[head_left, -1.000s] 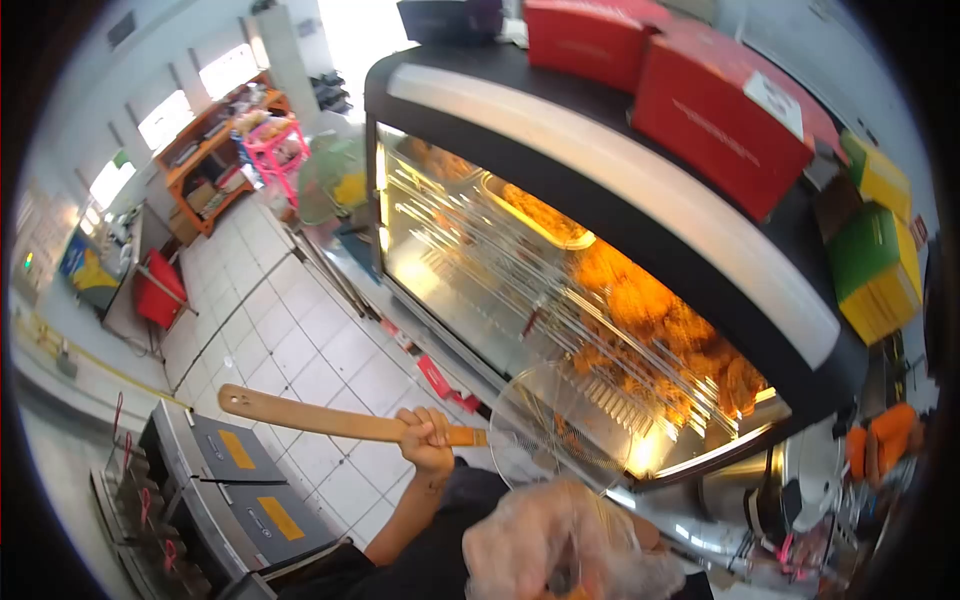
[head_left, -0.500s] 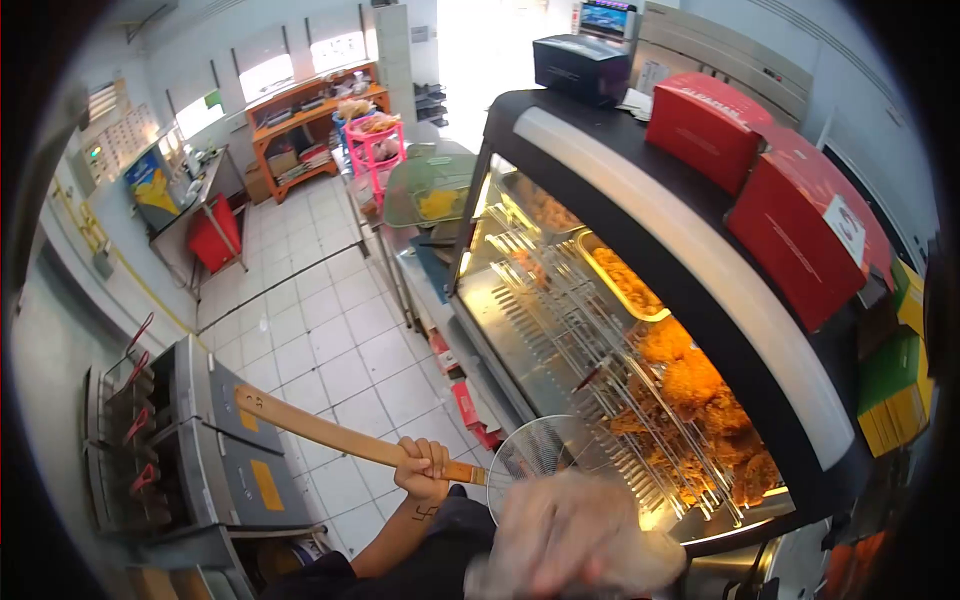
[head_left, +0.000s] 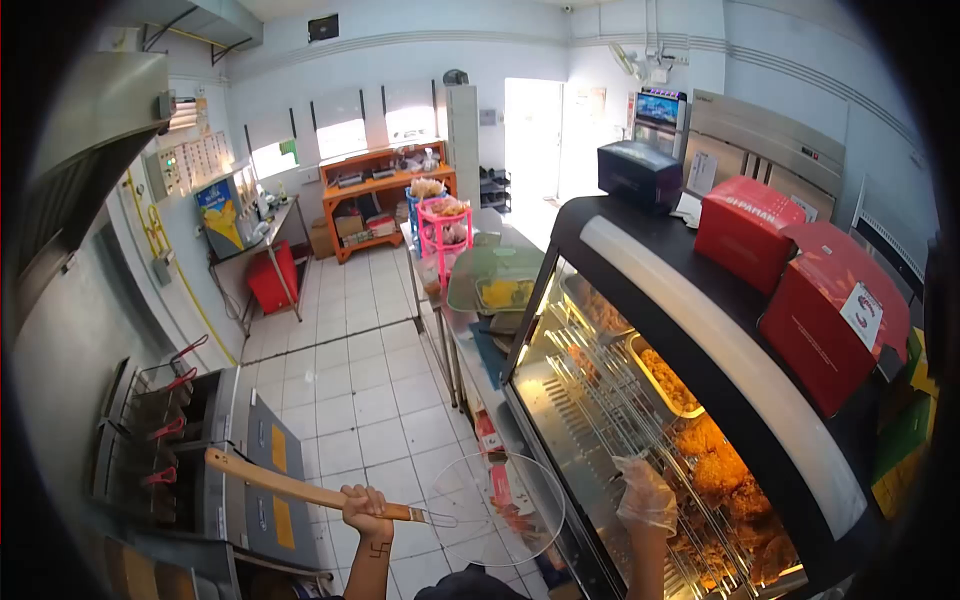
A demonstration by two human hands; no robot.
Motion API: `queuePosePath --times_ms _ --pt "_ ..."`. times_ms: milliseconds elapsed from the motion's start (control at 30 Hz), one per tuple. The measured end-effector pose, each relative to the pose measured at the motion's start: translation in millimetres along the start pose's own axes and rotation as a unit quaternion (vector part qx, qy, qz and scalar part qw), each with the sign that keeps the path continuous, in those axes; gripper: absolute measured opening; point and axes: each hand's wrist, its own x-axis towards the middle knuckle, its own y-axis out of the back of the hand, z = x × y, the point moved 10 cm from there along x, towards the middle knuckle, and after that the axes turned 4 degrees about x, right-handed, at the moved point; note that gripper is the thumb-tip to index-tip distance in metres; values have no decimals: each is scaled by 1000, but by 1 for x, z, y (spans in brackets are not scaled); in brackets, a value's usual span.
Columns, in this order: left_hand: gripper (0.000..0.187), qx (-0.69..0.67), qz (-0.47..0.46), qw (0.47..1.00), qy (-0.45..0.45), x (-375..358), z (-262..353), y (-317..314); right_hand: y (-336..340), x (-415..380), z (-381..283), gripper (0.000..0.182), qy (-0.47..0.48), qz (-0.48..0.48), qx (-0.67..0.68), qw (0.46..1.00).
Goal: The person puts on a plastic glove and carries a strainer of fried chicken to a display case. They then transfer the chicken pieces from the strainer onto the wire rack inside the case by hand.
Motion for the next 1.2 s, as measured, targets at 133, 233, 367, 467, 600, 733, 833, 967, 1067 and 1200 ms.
queuePosePath --times_ms 133,233,367,467,600,733,833,967,1067,1200 --pt "24 26 -33 999 -34 15 -2 -9 -13 7 5 24 -78 -82 -148 982" --pt "24 42 -44 998 -34 22 -6 -22 -19 6 19 22 -113 -126 -160 972" --pt "24 41 -73 995 -50 30 -8 -41 -13 13 19 15 -220 -133 -86 963" --pt "24 32 -74 996 -41 35 -12 -45 -13 13 30 20 -211 -150 -164 952" --pt "25 16 -75 996 -37 39 -12 -43 -16 5 30 24 -156 -136 -232 951" --pt "26 21 -68 996 -44 36 -4 -42 10 -14 23 18 -177 -128 -201 955" --pt "27 22 -65 996 -48 32 1 -41 41 -31 6 10 -152 -100 -227 957" --pt "26 20 -70 997 -33 33 4 -37 70 -76 23 13 -218 -100 -227 944" --pt "26 23 -80 996 -20 27 2 -51 97 -114 38 12 -203 6 -241 949" --pt "25 26 -107 994 -13 25 -4 -67 127 -152 50 11 -217 30 -331 918"
